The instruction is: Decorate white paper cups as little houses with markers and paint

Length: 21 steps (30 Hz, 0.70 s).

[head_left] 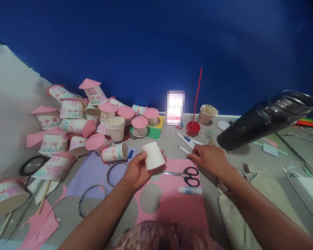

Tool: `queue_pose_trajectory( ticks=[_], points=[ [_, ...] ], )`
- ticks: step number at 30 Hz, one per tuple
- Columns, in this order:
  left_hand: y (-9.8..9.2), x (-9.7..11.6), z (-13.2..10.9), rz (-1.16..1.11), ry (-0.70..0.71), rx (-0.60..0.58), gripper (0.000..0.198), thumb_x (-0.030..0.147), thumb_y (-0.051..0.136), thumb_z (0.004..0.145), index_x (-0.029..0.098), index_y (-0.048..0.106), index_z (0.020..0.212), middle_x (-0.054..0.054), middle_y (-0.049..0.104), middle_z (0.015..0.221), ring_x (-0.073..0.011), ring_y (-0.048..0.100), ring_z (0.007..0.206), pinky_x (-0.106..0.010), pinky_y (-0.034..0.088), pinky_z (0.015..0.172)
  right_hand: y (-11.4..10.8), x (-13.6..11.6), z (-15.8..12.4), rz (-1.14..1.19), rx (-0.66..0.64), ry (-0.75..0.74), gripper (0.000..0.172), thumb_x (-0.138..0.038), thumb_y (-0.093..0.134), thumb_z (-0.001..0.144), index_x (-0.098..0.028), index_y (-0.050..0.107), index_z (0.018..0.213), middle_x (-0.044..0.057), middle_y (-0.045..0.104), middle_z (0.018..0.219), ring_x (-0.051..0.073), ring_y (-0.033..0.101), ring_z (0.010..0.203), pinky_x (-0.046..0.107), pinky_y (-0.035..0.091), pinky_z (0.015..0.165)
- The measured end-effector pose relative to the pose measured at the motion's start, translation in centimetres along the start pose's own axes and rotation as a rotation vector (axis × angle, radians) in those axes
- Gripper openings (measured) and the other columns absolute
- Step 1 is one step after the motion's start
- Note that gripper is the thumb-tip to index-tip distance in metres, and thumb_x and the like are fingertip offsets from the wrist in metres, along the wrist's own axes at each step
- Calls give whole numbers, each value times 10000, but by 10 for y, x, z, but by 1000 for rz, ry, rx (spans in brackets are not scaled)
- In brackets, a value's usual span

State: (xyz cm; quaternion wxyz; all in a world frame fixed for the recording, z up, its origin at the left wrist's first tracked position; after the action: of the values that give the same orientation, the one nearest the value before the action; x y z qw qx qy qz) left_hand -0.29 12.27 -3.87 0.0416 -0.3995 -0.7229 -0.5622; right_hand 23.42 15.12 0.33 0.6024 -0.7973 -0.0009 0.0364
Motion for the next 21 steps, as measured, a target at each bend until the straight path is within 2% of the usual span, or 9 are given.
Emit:
queue_pose_trajectory(
  ticks=[4,6,14,21],
  points=[
    [-3,-1,1,3,10,-1,664,326,779,878,139,548,1472,-142,799,1139,-372,773,1071,-600,568,1029,-14,9,0,25,147,79,300,-448,554,1045,-230,719,921,66,819,953,255,745,872,321,253,612],
    [-5,-2,2,16,11,-2,643,321,772,880,130,559,1456,-141,801,1113,-362,777,1053,-586,566,1035,-15,11,1,24,181,82,277,-429,567,1038,-230,724,929,63,821,970,250,743,869,320,252,614],
    [0,-6,2,51,-8,-47,561,301,696,888,106,574,1400,-183,788,1130,-372,770,1046,-577,581,967,-5,11,7,-35,132,80,316,-466,543,1047,-239,749,971,85,816,964,274,747,905,309,284,621],
    [1,-5,0,84,17,-45,551,331,734,874,115,593,1362,-170,784,1083,-375,771,1022,-565,601,910,3,9,12,-22,139,90,388,-560,530,1036,-243,743,966,89,806,922,295,745,902,312,309,631]
  ],
)
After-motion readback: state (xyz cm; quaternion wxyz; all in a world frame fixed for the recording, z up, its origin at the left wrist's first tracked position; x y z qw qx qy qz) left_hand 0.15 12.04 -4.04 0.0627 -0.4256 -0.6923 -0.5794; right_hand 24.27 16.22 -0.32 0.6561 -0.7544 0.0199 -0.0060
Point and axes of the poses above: each hand's wrist, its own z-axis towards the middle knuckle, its own y-axis out of the palm, x = y × z, the point moved 10 cm from there along z, towards the middle knuckle
